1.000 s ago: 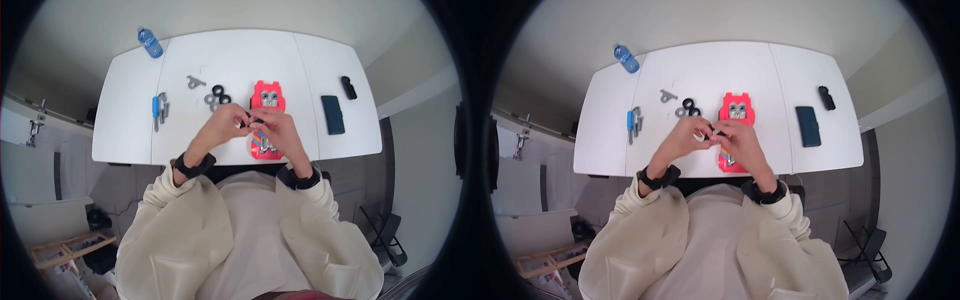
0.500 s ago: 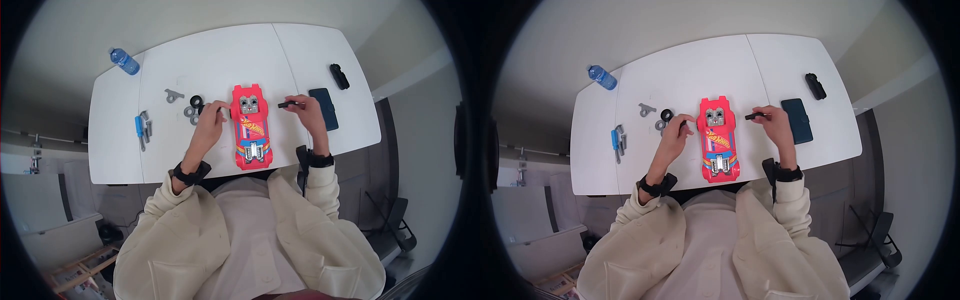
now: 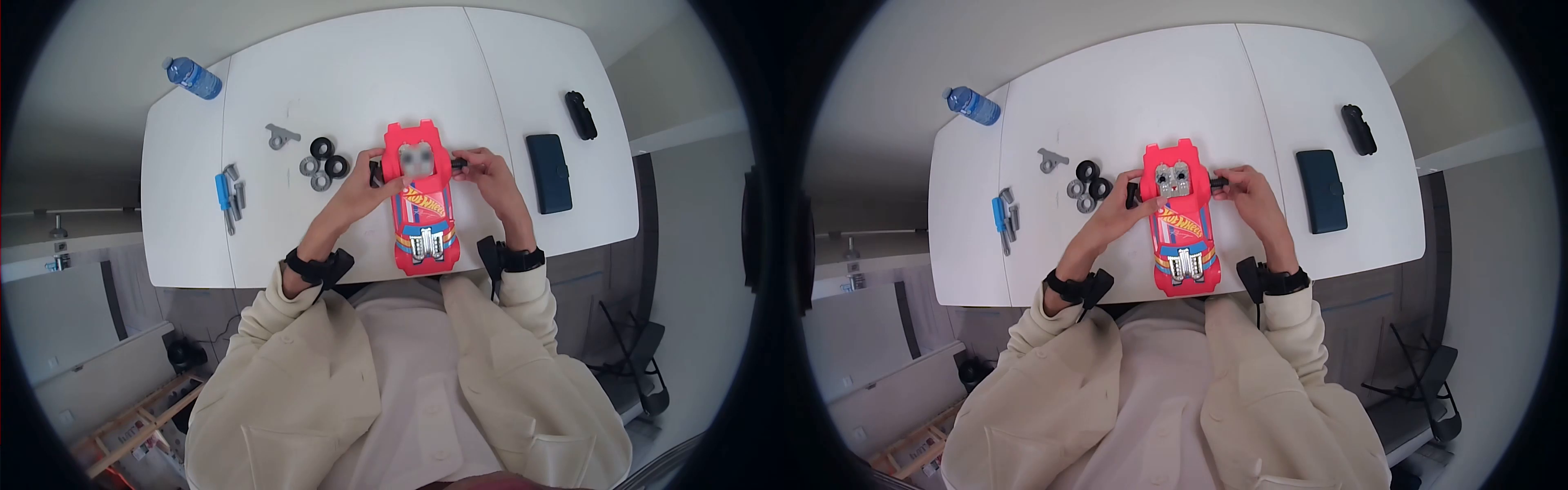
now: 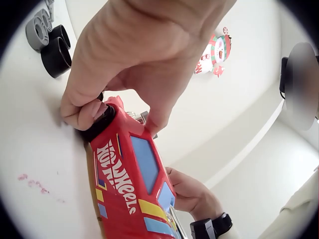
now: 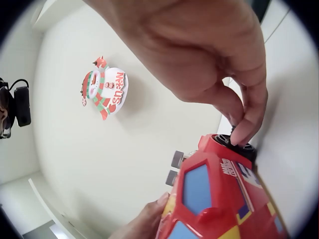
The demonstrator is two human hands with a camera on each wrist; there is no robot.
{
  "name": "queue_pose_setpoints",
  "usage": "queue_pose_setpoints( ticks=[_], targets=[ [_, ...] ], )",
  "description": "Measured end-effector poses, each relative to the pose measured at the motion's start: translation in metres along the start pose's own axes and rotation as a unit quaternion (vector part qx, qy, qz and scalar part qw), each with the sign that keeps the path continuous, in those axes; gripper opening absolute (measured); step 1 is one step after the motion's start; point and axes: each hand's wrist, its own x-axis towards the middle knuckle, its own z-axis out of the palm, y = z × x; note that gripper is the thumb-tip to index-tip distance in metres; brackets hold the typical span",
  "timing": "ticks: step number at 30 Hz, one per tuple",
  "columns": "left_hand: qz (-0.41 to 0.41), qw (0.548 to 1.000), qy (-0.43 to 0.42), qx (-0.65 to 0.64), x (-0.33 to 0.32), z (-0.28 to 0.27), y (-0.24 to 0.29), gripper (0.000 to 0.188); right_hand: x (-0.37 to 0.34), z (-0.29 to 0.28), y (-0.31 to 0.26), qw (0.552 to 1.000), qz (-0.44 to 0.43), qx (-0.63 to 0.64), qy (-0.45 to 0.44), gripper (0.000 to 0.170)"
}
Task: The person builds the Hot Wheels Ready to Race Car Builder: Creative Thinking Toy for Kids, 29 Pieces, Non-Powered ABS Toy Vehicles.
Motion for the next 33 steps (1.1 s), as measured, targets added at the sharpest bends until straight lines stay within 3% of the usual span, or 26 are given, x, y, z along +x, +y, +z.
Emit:
queue_pose_setpoints(
  ticks=[5, 7, 11, 14, 16, 17, 20, 22, 26, 28, 29, 32, 33],
  targets=[
    [-0.004, 0.999, -0.034, -0.007, 0.002, 0.0, -0.002, 0.083, 0.001, 0.005, -0.005, 0.995, -0.082, -0.058, -0.003, 0.027],
    [0.011, 1.0, -0.023, -0.008, 0.002, 0.001, -0.006, 0.082, -0.004, 0.006, -0.036, 0.981, 0.073, -0.179, 0.008, 0.028],
    [0.006, 1.0, -0.027, 0.0, 0.003, 0.001, -0.005, 0.083, -0.001, 0.0, -0.028, 0.973, 0.107, -0.186, 0.083, 0.034],
    [-0.002, 0.999, -0.018, 0.038, 0.003, -0.001, -0.006, 0.084, -0.001, -0.002, -0.013, 0.989, 0.042, -0.088, 0.111, 0.031],
    [0.017, 0.999, -0.025, 0.021, 0.003, -0.001, -0.007, 0.087, 0.009, 0.002, 0.018, 0.985, -0.14, -0.088, 0.047, 0.032],
    [0.021, 0.999, -0.024, 0.021, 0.002, 0.0, -0.006, 0.087, 0.008, 0.002, 0.021, 0.984, -0.144, -0.09, 0.047, 0.032],
    [0.004, 0.999, -0.036, 0.027, 0.0, 0.004, -0.004, 0.088, -0.001, 0.013, -0.003, 0.989, -0.114, -0.082, 0.052, 0.026],
    [0.068, 0.997, -0.022, -0.005, 0.004, 0.011, -0.019, 0.089, -0.009, 0.018, -0.046, 0.955, 0.129, -0.246, 0.108, 0.017],
    [0.078, 0.996, -0.012, 0.052, 0.016, 0.01, -0.037, 0.089, -0.004, 0.009, -0.025, 0.968, 0.115, -0.207, 0.081, 0.017],
    [0.073, 0.995, -0.021, 0.057, 0.014, 0.009, -0.034, 0.09, -0.001, 0.014, -0.004, 0.988, -0.097, -0.084, 0.086, 0.022],
    [0.075, 0.995, -0.023, 0.056, 0.015, 0.009, -0.036, 0.09, -0.002, 0.013, -0.003, 0.988, -0.098, -0.086, 0.087, 0.022],
    [0.088, 0.996, -0.016, 0.03, 0.015, 0.01, -0.036, 0.096, -0.003, 0.01, -0.005, 0.98, -0.091, -0.158, 0.08, 0.02],
    [0.081, 0.996, -0.027, 0.015, 0.014, 0.009, -0.035, 0.096, -0.001, 0.011, -0.005, 0.953, -0.065, -0.27, 0.122, 0.016]
  ],
)
